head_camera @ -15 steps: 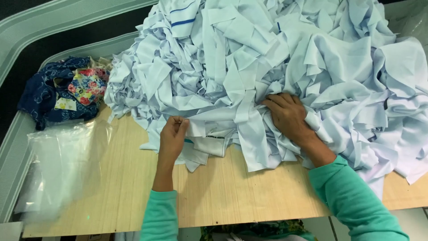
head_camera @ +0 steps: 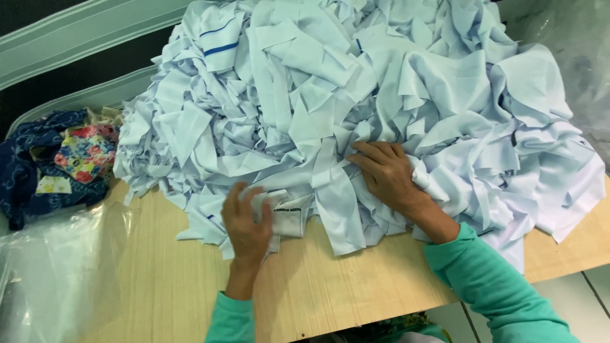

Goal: The person folds light blue fabric pieces on a wooden table, rolling each into a compact bundle and placing it into a clear plastic bag. The person repeats this process with multiple fabric pieces from a large pile.

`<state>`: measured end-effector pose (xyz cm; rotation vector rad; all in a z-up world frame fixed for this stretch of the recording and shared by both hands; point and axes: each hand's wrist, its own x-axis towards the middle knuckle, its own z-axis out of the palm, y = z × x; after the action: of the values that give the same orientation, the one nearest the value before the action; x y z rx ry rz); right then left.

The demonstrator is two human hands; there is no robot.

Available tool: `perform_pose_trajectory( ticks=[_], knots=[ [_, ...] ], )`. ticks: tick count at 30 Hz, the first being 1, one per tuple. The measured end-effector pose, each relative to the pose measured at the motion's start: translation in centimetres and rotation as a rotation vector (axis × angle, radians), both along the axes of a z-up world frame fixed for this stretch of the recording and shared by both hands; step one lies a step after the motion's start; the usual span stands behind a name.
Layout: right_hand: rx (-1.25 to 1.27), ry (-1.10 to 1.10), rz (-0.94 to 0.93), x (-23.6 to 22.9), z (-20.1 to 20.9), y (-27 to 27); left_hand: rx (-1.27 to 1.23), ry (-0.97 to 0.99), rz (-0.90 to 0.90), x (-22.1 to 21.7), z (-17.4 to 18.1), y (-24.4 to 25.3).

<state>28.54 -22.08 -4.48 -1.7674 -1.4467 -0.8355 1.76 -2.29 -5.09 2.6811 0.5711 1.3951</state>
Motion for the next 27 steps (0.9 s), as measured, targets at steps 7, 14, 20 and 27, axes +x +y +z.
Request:
perform_pose_trajectory(
  ticks=[7, 14, 20, 27],
  knots=[
    [-0.159, 0.047, 0.202, -2.5, 4.2, -1.4, 0.061, 0.324, -0.513, 2.7, -1.0, -8.7],
    [-0.429, 0.082, 0.55, -5.4, 5.5, -2.5, -0.53, 0.092, -0.707, -0.2, 3.6, -8.1],
    [-0.292, 0.18, 0.764, -12.1, 3.0, -2.6, -1.217, 0.25, -0.687, -2.8, 4.5, -6.0],
    [-0.134, 0.248, 0.582, -11.2, 1.1, -1.4, -1.347, 0.754, -0.45, -1.9, 6.7, -7.5]
  ],
)
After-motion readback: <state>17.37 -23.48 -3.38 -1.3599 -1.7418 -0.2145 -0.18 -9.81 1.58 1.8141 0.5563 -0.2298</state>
